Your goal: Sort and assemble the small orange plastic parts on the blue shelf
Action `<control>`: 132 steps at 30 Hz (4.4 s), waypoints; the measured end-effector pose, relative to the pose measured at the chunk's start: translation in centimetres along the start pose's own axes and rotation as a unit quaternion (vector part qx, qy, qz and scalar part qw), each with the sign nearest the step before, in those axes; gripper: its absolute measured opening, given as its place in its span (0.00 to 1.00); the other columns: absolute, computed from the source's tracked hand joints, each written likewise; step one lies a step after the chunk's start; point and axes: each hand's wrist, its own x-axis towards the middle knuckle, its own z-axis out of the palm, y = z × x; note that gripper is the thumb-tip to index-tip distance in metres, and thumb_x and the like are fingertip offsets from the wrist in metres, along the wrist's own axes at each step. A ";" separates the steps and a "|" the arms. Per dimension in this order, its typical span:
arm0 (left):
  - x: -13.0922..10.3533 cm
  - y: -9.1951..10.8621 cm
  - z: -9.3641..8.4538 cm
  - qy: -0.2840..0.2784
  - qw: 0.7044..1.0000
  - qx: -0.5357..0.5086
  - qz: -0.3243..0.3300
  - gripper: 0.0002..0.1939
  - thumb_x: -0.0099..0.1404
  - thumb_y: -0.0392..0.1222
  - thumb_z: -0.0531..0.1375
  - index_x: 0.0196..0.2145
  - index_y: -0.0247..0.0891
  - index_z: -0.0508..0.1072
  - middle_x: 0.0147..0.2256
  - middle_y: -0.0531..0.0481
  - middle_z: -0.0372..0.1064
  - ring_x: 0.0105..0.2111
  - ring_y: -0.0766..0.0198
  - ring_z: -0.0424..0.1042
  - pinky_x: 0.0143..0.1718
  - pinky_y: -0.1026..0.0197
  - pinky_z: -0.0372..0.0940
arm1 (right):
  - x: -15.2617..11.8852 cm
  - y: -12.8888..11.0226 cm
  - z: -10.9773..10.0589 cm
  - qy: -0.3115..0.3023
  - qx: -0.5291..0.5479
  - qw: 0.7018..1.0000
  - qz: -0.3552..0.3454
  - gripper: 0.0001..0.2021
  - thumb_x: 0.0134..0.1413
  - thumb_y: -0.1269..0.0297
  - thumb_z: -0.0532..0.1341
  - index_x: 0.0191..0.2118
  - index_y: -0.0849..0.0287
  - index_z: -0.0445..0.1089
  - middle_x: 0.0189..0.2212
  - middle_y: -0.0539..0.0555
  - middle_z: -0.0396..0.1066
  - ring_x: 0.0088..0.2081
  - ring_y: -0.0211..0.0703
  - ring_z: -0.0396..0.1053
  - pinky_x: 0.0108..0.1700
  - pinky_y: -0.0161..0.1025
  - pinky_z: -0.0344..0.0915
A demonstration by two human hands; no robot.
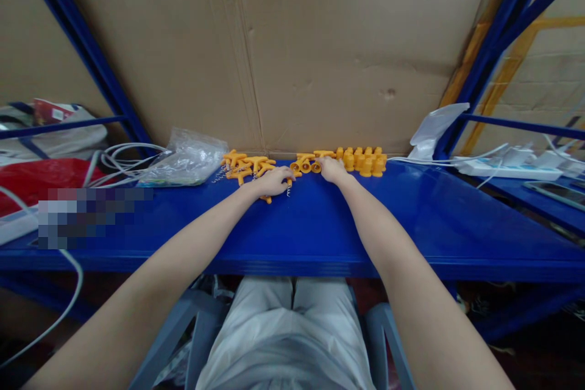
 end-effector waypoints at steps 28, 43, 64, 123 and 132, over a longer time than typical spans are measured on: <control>0.8 -0.6 1.0 0.054 0.995 -0.065 0.047 0.13 0.58 0.26 0.55 0.35 0.38 0.76 0.44 0.45 0.75 0.49 0.55 0.74 0.55 0.55 0.69 | 2.0 0.9 1.3 0.058 0.193 0.979 0.018 0.25 0.55 0.71 0.60 0.59 0.56 0.72 0.58 0.58 0.75 0.60 0.53 0.71 0.67 0.57 0.60; 0.5 0.6 0.2 -0.026 0.973 -0.011 -0.228 0.31 0.77 0.52 0.45 0.71 0.37 0.56 0.69 0.35 0.60 0.70 0.46 0.58 0.67 0.45 0.55 | 1.4 1.3 0.2 0.027 0.162 0.977 0.135 0.18 0.62 0.72 0.53 0.49 0.65 0.78 0.50 0.64 0.79 0.52 0.54 0.76 0.55 0.41 0.68; 0.1 1.1 0.0 0.018 0.988 0.028 -0.154 0.28 0.76 0.47 0.47 0.71 0.48 0.60 0.65 0.41 0.65 0.67 0.43 0.61 0.64 0.40 0.60 | -0.2 -1.1 0.2 0.053 0.031 0.998 -0.030 0.26 0.63 0.60 0.60 0.66 0.52 0.68 0.66 0.58 0.67 0.68 0.60 0.61 0.68 0.65 0.54; 0.2 -0.2 -1.9 -0.097 0.992 0.068 -0.033 0.32 0.63 0.30 0.56 0.61 0.53 0.75 0.59 0.52 0.75 0.60 0.56 0.72 0.59 0.59 0.65 | -2.6 5.9 -3.5 0.126 -0.006 0.989 0.081 0.25 0.59 0.68 0.56 0.61 0.55 0.72 0.63 0.61 0.69 0.66 0.62 0.63 0.67 0.69 0.54; -1.1 0.7 -1.2 -0.046 0.996 0.078 -0.017 0.28 0.70 0.37 0.54 0.65 0.52 0.71 0.61 0.44 0.69 0.61 0.50 0.68 0.62 0.50 0.62 | -2.9 7.1 -2.1 0.072 -0.034 0.994 0.071 0.28 0.57 0.65 0.58 0.64 0.56 0.68 0.65 0.65 0.65 0.68 0.70 0.58 0.65 0.81 0.42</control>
